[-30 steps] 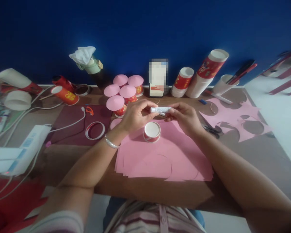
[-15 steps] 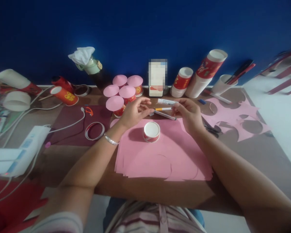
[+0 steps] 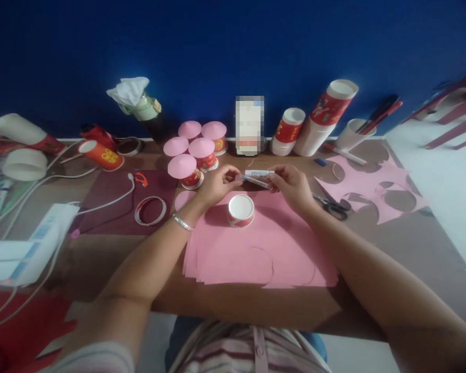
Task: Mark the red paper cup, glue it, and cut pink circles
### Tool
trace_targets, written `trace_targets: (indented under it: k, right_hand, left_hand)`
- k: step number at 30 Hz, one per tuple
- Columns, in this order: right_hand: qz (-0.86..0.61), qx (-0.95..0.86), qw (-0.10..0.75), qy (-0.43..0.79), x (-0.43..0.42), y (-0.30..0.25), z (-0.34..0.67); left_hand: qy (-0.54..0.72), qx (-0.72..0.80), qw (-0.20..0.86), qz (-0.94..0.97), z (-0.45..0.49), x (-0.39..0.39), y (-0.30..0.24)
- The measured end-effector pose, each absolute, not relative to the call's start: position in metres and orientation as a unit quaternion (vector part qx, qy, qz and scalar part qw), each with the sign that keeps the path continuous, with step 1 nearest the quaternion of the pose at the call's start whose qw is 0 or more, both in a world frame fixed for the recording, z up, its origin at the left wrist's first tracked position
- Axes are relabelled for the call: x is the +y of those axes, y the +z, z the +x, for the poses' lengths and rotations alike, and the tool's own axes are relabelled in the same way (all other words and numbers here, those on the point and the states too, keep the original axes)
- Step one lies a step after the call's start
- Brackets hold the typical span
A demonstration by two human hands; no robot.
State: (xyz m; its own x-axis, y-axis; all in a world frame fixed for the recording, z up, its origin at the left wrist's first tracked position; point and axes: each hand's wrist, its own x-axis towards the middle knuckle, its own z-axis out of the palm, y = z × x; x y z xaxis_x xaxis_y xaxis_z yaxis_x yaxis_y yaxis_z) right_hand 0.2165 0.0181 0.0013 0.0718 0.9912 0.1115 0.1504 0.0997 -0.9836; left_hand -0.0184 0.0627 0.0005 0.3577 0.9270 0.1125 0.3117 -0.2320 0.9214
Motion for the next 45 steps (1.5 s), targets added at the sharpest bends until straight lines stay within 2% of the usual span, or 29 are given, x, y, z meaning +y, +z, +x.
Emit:
trace_targets:
  k: [4, 20, 23, 27, 31, 39, 45]
  right_hand:
    - [-0.517, -0.568, 0.491, 0.412, 0.015, 0.004, 0.213]
    - [-0.515, -0.645, 0.427, 0.37, 0.012, 0.001, 0.216]
    - [-0.548, -0.704, 0.355, 0.28, 0.012, -0.003, 0.214]
    - [-0.55, -0.798, 0.236, 0.071, 0.009, -0.007, 0.211]
    - [-0.522, -0.829, 0.2, -0.029, 0.005, -0.01, 0.211]
    - [-0.516, -0.83, 0.203, -0.055, 0.004, -0.011, 0.21]
    - [-0.493, -0.837, 0.234, -0.039, -0.001, -0.007, 0.208]
  left_hand:
    - [0.378, 0.43, 0.474, 0.669, -0.018, 0.063, -0.002]
    - [0.382, 0.432, 0.416, 0.703, -0.021, 0.055, -0.001]
    - [0.353, 0.426, 0.397, 0.732, -0.023, 0.056, 0.004]
    - [0.304, 0.405, 0.327, 0.798, -0.025, 0.059, 0.008]
    - [0.357, 0.421, 0.302, 0.777, -0.027, 0.061, 0.008]
    - [0.42, 0.379, 0.489, 0.663, -0.034, 0.04, 0.029]
    - [0.391, 0.305, 0.567, 0.658, -0.056, 0.016, 0.023]
